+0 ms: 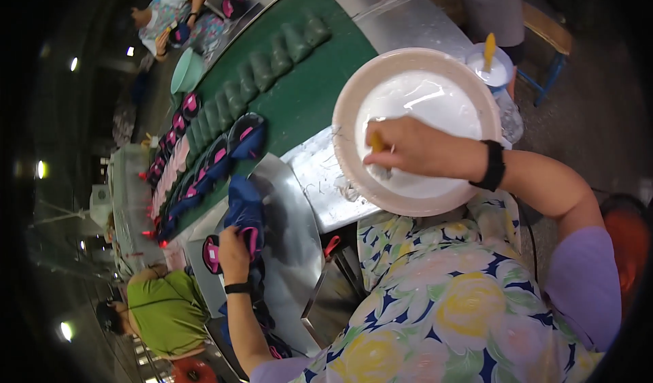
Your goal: Applying adhesive to shoe components using a brush during manufacturing.
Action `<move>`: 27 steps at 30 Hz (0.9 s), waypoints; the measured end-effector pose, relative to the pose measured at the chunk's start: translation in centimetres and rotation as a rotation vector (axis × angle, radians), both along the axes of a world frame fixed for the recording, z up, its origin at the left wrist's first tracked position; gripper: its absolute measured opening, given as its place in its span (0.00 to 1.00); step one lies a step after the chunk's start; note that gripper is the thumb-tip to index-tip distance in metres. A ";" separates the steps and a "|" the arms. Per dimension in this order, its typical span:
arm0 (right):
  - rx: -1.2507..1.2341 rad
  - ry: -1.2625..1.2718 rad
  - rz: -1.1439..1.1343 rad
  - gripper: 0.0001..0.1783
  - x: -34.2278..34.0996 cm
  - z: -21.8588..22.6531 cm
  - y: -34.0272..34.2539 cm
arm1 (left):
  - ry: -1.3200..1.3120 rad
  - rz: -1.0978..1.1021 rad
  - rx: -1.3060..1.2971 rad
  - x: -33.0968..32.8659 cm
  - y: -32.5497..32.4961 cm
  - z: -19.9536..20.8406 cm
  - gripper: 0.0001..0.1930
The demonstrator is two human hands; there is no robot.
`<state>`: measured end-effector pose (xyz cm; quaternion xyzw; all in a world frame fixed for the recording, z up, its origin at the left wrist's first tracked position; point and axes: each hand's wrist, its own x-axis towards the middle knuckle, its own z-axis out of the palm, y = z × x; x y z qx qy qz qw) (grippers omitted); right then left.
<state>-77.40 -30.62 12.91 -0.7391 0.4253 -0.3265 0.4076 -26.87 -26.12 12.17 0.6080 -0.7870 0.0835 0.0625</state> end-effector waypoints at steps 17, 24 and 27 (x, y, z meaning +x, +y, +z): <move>-0.312 0.175 -0.173 0.11 -8.0 1.1 -0.9 | 0.938 -0.033 0.032 0.1 -7.6 7.6 0.24; -0.318 -0.049 -0.197 0.12 -7.6 3.2 -3.5 | 1.166 0.013 0.106 -8.5 -11.2 6.8 0.28; -0.490 -0.236 -0.133 0.13 -5.9 5.7 -4.8 | 0.992 -0.107 0.054 -12.7 -12.1 4.5 0.29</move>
